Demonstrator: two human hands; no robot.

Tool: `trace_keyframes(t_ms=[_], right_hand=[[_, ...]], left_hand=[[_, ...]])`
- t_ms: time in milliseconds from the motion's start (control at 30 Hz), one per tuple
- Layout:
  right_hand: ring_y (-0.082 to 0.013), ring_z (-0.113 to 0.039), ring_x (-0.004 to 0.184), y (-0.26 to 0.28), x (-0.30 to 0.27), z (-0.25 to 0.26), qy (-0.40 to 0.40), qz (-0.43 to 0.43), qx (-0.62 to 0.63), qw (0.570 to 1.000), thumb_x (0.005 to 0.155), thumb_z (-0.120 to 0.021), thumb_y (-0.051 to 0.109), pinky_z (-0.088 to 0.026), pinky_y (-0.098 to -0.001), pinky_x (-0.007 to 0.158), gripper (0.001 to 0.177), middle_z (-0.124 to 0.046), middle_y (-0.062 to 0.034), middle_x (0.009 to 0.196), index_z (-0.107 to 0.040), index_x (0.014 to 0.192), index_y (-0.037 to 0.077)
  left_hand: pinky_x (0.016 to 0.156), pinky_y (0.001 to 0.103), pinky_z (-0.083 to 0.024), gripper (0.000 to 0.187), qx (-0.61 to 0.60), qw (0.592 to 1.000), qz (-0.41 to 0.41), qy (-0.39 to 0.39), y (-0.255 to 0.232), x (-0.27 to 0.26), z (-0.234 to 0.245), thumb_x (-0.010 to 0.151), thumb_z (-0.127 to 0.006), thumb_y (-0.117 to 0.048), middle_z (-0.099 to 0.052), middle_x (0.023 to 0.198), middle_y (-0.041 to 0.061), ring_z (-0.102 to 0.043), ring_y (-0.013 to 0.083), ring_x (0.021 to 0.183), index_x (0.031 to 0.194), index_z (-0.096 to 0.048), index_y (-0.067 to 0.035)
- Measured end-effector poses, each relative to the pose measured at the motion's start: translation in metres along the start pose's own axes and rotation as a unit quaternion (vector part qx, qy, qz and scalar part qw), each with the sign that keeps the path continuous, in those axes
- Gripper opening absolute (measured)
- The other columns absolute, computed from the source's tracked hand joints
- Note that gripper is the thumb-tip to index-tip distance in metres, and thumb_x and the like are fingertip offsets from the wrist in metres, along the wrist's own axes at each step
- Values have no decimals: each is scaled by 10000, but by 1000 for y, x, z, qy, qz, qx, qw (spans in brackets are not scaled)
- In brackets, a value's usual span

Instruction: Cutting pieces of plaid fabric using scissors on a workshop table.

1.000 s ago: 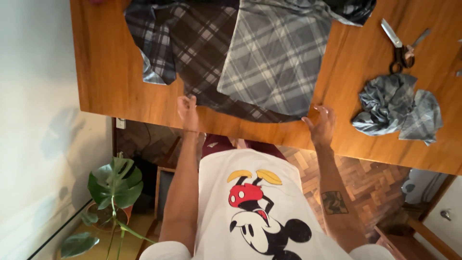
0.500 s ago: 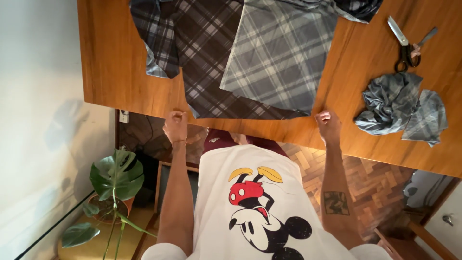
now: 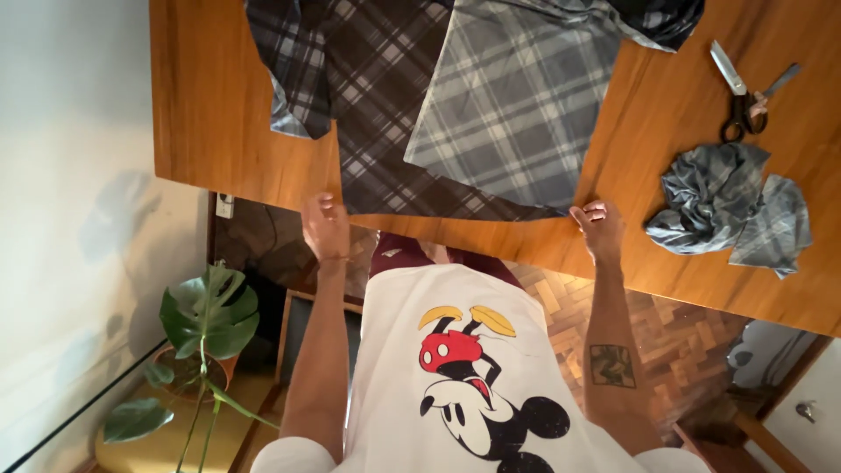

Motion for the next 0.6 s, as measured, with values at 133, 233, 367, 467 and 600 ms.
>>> trace_keyframes(t_ms=[133, 233, 367, 467, 600], right_hand=[[-103, -604, 642, 27, -7, -4, 1, -28, -16, 999, 903, -844, 249, -472, -256, 549, 298, -679, -45, 781, -667, 910, 10], [-127, -589, 622, 24, -6, -7, -18, -60, -50, 997, 928, -851, 275, -457, -276, 541, 348, -672, -73, 762, -671, 888, -20], [-106, -612, 669, 30, 5, -7, -38, -16, -19, 999, 926, -845, 272, -494, -264, 582, 331, -687, -53, 787, -677, 886, -10], [-107, -628, 707, 46, 29, -5, -64, -5, -79, 995, 918, -838, 265, -507, -275, 614, 295, -695, -34, 808, -680, 916, 16], [-183, -601, 741, 202, 80, -57, -47, 209, -139, 967, 964, -828, 227, -488, -327, 658, 273, -645, -99, 818, -650, 943, 21]], left_hand=[[760, 378, -569, 159, -123, 990, -12, 63, -86, 20, -33, 911, -783, -215, -707, 959, 48, -698, 235, 886, 981, -713, -90], [774, 414, -543, 212, -35, 988, -139, 63, -130, 43, -71, 900, -831, -268, -695, 921, 60, -658, 278, 875, 920, -722, -87], [769, 434, -527, 231, -30, 973, -221, 55, -176, 62, -96, 883, -851, -268, -682, 922, 57, -635, 305, 893, 923, -718, -84], [740, 438, -529, 303, 63, 970, -222, 81, -182, 60, -108, 775, -873, -345, -661, 860, 49, -631, 298, 855, 847, -711, -99], [745, 442, -521, 305, 112, 969, -203, 86, -162, 48, -98, 796, -868, -362, -652, 857, 51, -634, 297, 848, 816, -695, -111]])
Point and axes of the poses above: each hand's wrist, its own x-axis towards the middle knuckle, its own z-axis out of the back of the hand, y = z × x, the point moved 10 cm from there along x, towards the middle knuckle
